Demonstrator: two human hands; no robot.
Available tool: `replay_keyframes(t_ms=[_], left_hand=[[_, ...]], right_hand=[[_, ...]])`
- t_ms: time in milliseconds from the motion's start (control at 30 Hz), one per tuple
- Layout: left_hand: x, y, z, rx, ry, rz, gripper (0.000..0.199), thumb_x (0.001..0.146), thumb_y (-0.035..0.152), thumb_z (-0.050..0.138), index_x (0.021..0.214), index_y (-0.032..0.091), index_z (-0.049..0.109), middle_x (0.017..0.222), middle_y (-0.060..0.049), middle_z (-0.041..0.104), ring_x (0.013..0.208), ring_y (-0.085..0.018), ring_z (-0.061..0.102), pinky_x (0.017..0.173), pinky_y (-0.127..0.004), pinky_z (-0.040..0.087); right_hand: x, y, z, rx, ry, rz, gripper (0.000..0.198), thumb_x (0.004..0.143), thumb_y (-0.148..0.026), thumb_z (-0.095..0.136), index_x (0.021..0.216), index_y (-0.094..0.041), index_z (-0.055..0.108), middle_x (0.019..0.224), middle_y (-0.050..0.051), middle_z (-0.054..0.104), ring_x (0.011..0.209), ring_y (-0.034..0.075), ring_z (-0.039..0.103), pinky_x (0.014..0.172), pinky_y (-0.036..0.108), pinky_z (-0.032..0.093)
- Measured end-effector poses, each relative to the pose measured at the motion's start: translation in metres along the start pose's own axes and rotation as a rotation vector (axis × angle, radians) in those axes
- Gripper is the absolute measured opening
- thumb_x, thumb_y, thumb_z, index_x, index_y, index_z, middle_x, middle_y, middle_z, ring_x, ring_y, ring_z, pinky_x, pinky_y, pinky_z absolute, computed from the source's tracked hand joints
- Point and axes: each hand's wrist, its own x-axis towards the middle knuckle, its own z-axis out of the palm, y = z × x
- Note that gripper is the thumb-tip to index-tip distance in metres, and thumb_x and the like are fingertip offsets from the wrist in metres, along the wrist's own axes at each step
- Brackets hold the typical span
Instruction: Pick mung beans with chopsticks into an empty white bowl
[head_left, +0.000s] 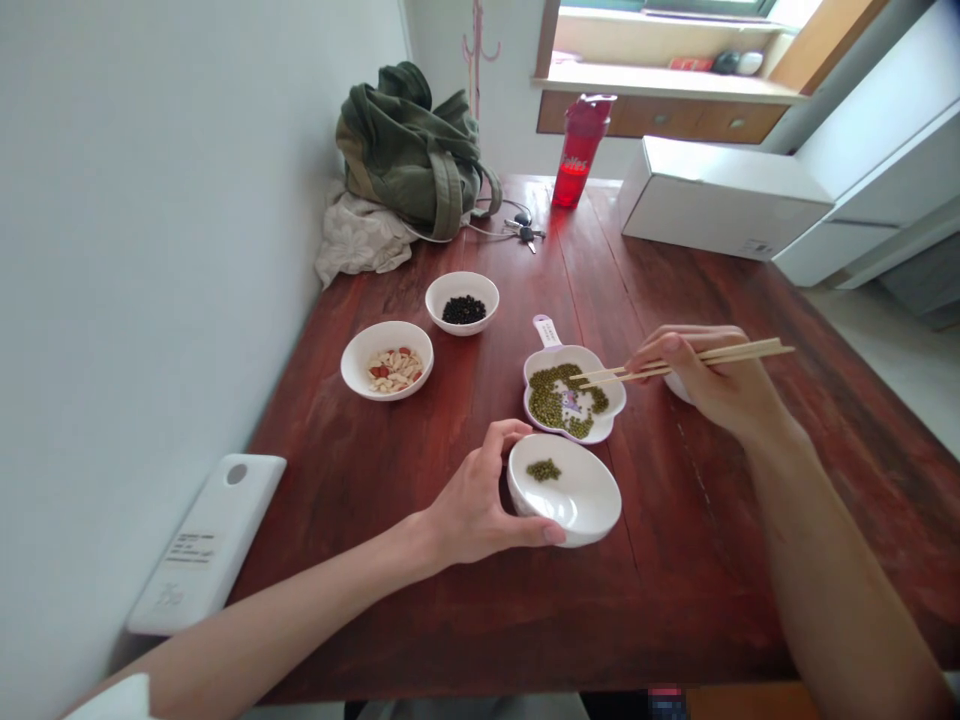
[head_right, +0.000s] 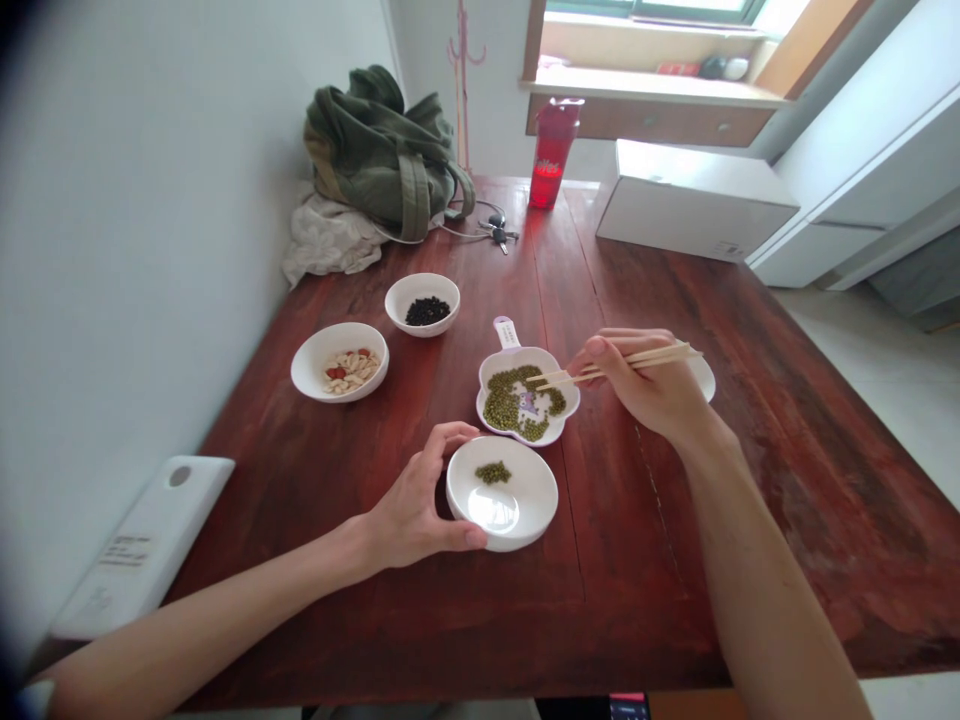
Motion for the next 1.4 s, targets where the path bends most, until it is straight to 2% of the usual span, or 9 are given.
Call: replay_keyframes(t_ms=[100,200,300,533,700,867,967,1133,1400], left_hand=[[0.000,0.002,0.000,0.001,0.007,-0.004,0.102,0.071,0.061,0.107,0.145,0.025,0.046,0.138,-0.012,0.073,0.118,-0.035,0.073,0.103,-0.048,0.055],[0.000,0.004,-0.001,0.016,0.003,-0.029,0.101,0.071,0.061,0.107,0.144,0.025,0.046,0.137,-0.013,0.072,0.119,-0.036,0.072,0.104,-0.049,0.055],[0.000,0.003,-0.001,0.025,0.004,-0.032,0.104,0.069,0.063,0.107,0.144,0.026,0.046,0.137,-0.013,0.072,0.121,-0.037,0.072,0.104,-0.049,0.055],[-0.001,-0.001,0.000,-0.008,0.006,-0.015,0.106,0.069,0.065,0.108,0.146,0.026,0.046,0.141,-0.014,0.072,0.123,-0.038,0.072,0.109,-0.050,0.055],[0.000,0.000,-0.001,-0.011,0.013,-0.001,0.106,0.069,0.065,0.109,0.146,0.026,0.047,0.140,-0.012,0.072,0.126,-0.036,0.071,0.106,-0.045,0.054],[0.001,0.006,-0.001,-0.038,0.037,-0.047,0.109,0.066,0.070,0.109,0.144,0.025,0.048,0.139,-0.012,0.071,0.129,-0.036,0.069,0.109,-0.046,0.051],[0.001,0.007,0.000,-0.060,0.048,-0.059,0.110,0.064,0.071,0.110,0.143,0.025,0.049,0.138,-0.013,0.073,0.129,-0.036,0.070,0.109,-0.048,0.050],[0.003,0.006,0.000,-0.115,0.054,-0.056,0.109,0.064,0.066,0.112,0.142,0.025,0.049,0.136,-0.012,0.074,0.128,-0.036,0.069,0.112,-0.048,0.050],[0.003,0.006,-0.001,-0.136,0.056,-0.072,0.110,0.064,0.063,0.113,0.143,0.023,0.048,0.136,-0.013,0.074,0.132,-0.037,0.068,0.115,-0.049,0.049]], right_hand=[[-0.026,0.013,0.015,0.018,0.052,-0.047,0.062,0.110,-0.068,0.057,0.078,-0.027,0.090,0.083,0.008,0.085,0.066,0.021,0.078,0.060,0.036,0.061],[-0.047,0.026,0.027,0.126,0.123,-0.018,0.062,0.112,-0.064,0.055,0.078,-0.028,0.091,0.082,0.008,0.085,0.061,0.021,0.076,0.056,0.036,0.060],[-0.055,0.032,0.030,0.189,0.063,0.016,0.067,0.111,-0.070,0.050,0.076,-0.029,0.091,0.083,0.010,0.085,0.072,0.026,0.081,0.062,0.040,0.063],[-0.054,0.041,0.030,0.309,0.068,0.131,0.068,0.110,-0.074,0.049,0.082,-0.031,0.094,0.083,0.009,0.086,0.074,0.028,0.081,0.061,0.040,0.061],[-0.054,0.049,0.038,0.490,0.121,0.212,0.066,0.106,-0.075,0.057,0.078,-0.026,0.091,0.077,0.010,0.084,0.061,0.025,0.075,0.057,0.039,0.059],[-0.053,0.052,0.039,0.573,0.292,0.245,0.067,0.103,-0.080,0.059,0.074,-0.027,0.088,0.071,0.009,0.081,0.059,0.025,0.074,0.052,0.038,0.059],[-0.054,0.055,0.039,0.488,0.363,0.226,0.061,0.106,-0.076,0.058,0.079,-0.030,0.089,0.073,0.007,0.083,0.063,0.026,0.076,0.057,0.040,0.061],[-0.054,0.055,0.044,0.336,0.292,0.211,0.059,0.103,-0.075,0.064,0.079,-0.028,0.088,0.075,0.006,0.084,0.061,0.023,0.075,0.059,0.037,0.063],[-0.053,0.048,0.061,0.510,0.284,0.254,0.065,0.103,-0.074,0.066,0.065,-0.024,0.082,0.062,0.008,0.078,0.053,0.023,0.074,0.047,0.035,0.060]])
